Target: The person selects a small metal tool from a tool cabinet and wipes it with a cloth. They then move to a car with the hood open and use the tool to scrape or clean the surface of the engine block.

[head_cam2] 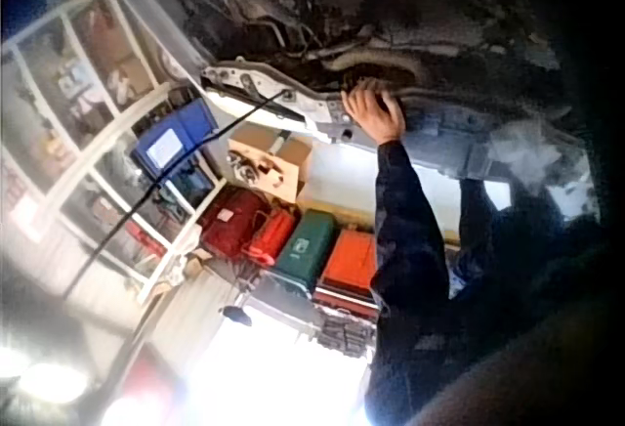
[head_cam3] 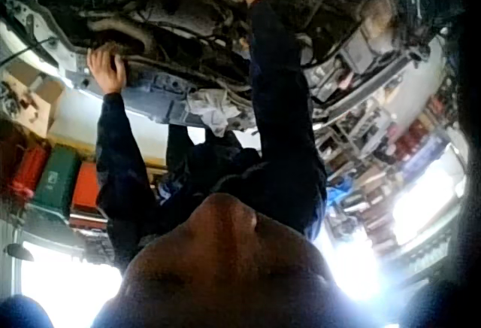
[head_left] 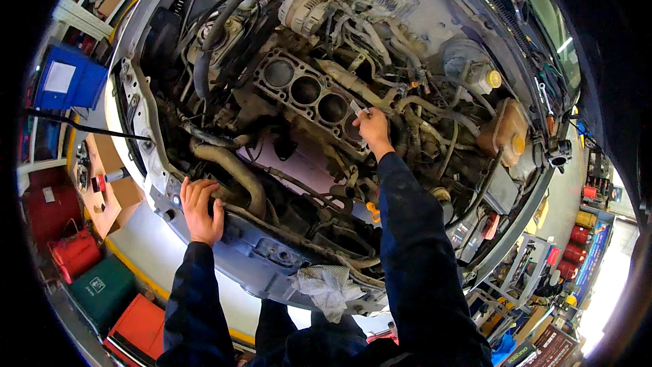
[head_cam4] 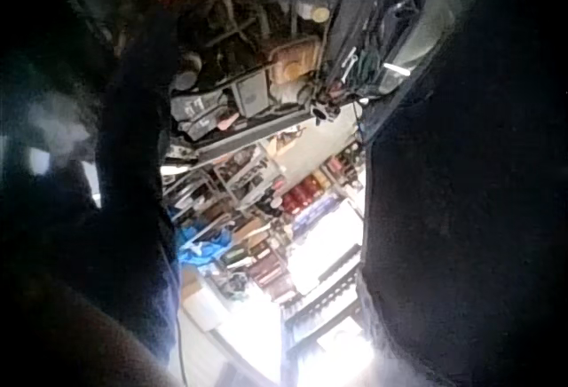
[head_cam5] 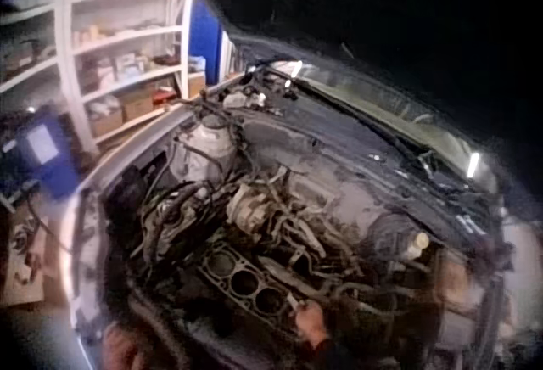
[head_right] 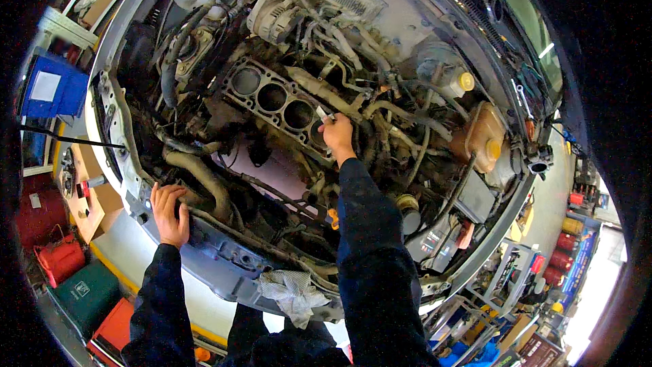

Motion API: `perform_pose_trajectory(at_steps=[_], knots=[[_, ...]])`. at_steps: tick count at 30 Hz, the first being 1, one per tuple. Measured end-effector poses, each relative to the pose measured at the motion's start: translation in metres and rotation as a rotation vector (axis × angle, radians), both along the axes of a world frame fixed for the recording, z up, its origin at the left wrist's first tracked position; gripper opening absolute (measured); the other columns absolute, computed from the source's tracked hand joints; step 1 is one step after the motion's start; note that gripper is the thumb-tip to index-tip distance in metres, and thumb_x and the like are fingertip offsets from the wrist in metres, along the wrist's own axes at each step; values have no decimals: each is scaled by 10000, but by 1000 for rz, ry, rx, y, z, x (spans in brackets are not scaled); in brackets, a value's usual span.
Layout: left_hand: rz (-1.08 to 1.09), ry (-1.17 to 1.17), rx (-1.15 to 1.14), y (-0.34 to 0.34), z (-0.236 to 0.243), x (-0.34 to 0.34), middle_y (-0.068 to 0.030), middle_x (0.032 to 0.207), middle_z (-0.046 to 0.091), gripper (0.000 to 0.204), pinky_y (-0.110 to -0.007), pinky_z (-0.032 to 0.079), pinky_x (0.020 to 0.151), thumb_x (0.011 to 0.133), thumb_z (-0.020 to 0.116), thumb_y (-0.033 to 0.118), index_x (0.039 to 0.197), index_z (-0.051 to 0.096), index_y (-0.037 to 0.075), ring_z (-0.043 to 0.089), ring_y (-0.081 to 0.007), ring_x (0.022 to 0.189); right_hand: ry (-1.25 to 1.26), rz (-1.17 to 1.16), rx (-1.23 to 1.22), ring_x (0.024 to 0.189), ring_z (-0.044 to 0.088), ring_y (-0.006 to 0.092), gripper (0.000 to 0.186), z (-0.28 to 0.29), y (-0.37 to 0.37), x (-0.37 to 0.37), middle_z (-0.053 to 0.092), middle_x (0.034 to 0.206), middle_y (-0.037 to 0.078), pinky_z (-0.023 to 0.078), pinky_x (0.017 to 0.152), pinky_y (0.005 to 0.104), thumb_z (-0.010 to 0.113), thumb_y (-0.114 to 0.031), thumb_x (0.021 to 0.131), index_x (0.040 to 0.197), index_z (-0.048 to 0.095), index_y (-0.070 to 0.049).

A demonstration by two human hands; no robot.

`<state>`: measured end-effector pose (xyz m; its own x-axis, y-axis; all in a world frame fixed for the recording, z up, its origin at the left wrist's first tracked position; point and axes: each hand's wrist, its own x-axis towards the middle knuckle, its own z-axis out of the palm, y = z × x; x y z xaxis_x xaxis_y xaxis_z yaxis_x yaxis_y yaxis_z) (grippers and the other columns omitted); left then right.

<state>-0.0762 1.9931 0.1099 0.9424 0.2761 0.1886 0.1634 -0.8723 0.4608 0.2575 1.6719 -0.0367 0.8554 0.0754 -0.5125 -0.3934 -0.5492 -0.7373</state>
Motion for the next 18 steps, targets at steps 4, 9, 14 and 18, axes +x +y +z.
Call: perform_pose_trajectory(at_steps=[4,9,14,18], knots=[[-14,25,2,-1,-2,5,-139,1079,661,245,-559,284,1184,847,574,189,1011,652,24,588,-357,1116,-78,45,-41,620,570,154,423,-13,7,16,724,819,114,455,587,375,593,-193,1046,1327,517,114],[-8,24,13,-1,-1,4,-146,1064,653,228,-567,287,1177,841,568,179,988,650,26,584,-364,1107,-171,193,-183,701,683,238,309,-6,-1,31,747,865,157,527,668,420,636,-199,1013,1092,630,99],[-22,34,16,-2,-4,7,-149,1050,645,209,-570,294,1176,832,572,161,970,652,25,582,-364,1097,-435,399,-341,943,705,411,344,20,-9,46,705,1096,272,562,839,538,710,-225,940,1117,711,70],[-4,37,19,-1,-3,3,-145,1044,648,196,-568,300,1177,827,580,147,965,656,29,581,-362,1095,-315,574,-505,963,685,450,283,56,17,58,692,1072,288,571,855,540,731,-172,903,1020,708,84]])
